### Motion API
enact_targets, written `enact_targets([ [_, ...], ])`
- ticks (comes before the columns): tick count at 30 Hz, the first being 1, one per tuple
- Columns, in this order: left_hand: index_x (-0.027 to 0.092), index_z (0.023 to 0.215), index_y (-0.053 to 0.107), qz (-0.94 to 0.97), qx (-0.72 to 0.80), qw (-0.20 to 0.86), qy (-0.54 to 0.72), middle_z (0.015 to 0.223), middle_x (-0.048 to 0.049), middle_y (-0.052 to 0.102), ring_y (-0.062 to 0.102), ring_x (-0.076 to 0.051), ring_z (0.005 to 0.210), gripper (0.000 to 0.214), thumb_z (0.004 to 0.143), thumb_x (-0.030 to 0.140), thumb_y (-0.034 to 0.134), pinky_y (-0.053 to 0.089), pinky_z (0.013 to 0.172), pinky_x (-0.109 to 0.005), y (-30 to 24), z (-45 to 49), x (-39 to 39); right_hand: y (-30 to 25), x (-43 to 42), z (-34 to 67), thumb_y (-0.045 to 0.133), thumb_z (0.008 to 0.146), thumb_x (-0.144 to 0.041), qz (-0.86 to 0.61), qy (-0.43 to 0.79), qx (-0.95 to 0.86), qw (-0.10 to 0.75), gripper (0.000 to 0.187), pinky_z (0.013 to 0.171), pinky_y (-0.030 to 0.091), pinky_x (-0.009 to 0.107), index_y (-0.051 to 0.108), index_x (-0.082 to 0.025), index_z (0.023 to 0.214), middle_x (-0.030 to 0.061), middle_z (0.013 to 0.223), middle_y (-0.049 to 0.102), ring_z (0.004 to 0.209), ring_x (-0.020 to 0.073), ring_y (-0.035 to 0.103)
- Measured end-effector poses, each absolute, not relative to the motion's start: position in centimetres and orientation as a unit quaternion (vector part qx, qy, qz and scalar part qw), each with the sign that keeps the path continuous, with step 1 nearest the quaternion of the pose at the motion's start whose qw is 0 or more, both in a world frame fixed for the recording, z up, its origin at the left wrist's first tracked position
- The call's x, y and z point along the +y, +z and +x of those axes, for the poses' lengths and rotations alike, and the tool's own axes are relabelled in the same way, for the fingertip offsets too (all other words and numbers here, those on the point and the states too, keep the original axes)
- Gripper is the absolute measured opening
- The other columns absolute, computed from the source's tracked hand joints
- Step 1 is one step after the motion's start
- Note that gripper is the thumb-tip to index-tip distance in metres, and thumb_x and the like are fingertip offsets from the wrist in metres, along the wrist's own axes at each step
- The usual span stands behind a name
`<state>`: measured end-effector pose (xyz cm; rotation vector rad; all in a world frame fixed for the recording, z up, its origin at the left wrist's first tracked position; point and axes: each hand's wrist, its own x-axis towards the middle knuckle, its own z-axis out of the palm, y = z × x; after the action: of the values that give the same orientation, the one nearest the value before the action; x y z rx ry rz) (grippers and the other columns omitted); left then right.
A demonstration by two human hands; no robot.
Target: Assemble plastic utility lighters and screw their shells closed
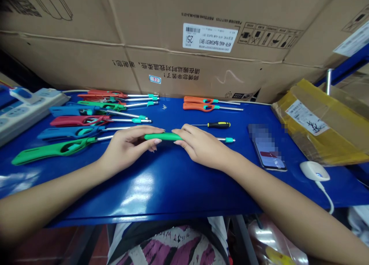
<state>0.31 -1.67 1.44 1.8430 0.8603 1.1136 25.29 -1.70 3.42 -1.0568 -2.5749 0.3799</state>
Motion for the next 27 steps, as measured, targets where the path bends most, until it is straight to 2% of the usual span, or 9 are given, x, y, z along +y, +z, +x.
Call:
enact_targets([
  [4,0.015,0.109,0.078,0.725,0.342,0.399,0.446,0.108,-0.0087,0.077,0.071,-0.011,0.065,0.028,0.087,0.032,0.078,0.065,0.065,-0.022,1.6,0.2,-1.7,3.2,-1.5,25.4,0.042,0.106,-0.03,-0.356,0.129,-0.907,0.184,0.039,0.094,0.056,0.045,0.061,-0.009,0.132,0.0162,0.117,0.067,0.108,0.0285,0.065],
  [8,0.016,0.108,0.079,0.733,0.343,0.386,0.443,0.108,-0.008,0.077,0.072,-0.011,0.063,0.027,0.086,0.031,0.078,0.065,0.066,-0.023,1.7,0.2,-1.7,3.3,-1.6,25.8,0.043,0.106,-0.035,-0.362,0.124,-0.906,0.181,0.045,0.1,0.054,0.043,0.058,-0.008,0.139,0.0166,0.121,0.067,0.113,0.0275,0.065],
  [12,0.017,0.108,0.079,0.731,0.35,0.379,0.446,0.108,-0.0075,0.077,0.072,-0.011,0.062,0.027,0.086,0.034,0.078,0.064,0.065,-0.023,1.7,0.2,-1.7,3.4,-1.5,26.7,0.05,0.103,-0.037,-0.39,0.093,-0.903,0.153,0.049,0.106,0.051,0.047,0.056,-0.007,0.142,0.0182,0.13,0.068,0.125,0.0321,0.062],
  [17,0.015,0.107,0.076,0.739,0.362,0.35,0.446,0.091,-0.0052,0.076,0.07,-0.011,0.061,0.025,0.092,0.034,0.071,0.059,0.058,-0.02,1.7,0.2,-1.4,3.3,-1.0,27.4,0.046,0.103,-0.025,-0.39,0.098,-0.903,0.154,0.03,0.091,0.057,0.045,0.07,-0.014,0.116,0.0131,0.111,0.076,0.102,0.0286,0.071],
  [22,0.018,0.11,0.076,0.846,0.282,0.23,0.39,0.105,-0.0075,0.078,0.074,-0.019,0.094,0.022,0.091,0.029,0.074,0.059,0.087,-0.027,1.3,0.2,-1.3,2.9,-1.1,27.1,0.048,0.102,-0.021,-0.367,0.114,-0.912,0.145,0.027,0.09,0.056,0.042,0.069,-0.014,0.117,0.013,0.112,0.075,0.101,0.027,0.071],
  [25,0.018,0.114,0.076,0.855,0.279,0.231,0.372,0.106,-0.0078,0.078,0.074,-0.018,0.094,0.023,0.094,0.027,0.069,0.058,0.087,-0.026,1.1,0.3,-1.3,3.2,-1.2,27.0,0.049,0.104,-0.03,-0.36,0.104,-0.918,0.13,0.028,0.092,0.054,0.043,0.067,-0.017,0.121,0.0118,0.115,0.074,0.104,0.0266,0.069],
  [27,0.018,0.111,0.077,0.843,0.303,0.247,0.37,0.102,-0.0073,0.078,0.073,-0.018,0.09,0.022,0.094,0.029,0.068,0.057,0.083,-0.026,1.3,0.1,-1.3,3.8,-1.0,27.5,0.056,0.101,-0.039,-0.371,0.061,-0.919,0.12,0.033,0.094,0.051,0.047,0.065,-0.018,0.125,0.0119,0.12,0.072,0.11,0.0295,0.066],
])
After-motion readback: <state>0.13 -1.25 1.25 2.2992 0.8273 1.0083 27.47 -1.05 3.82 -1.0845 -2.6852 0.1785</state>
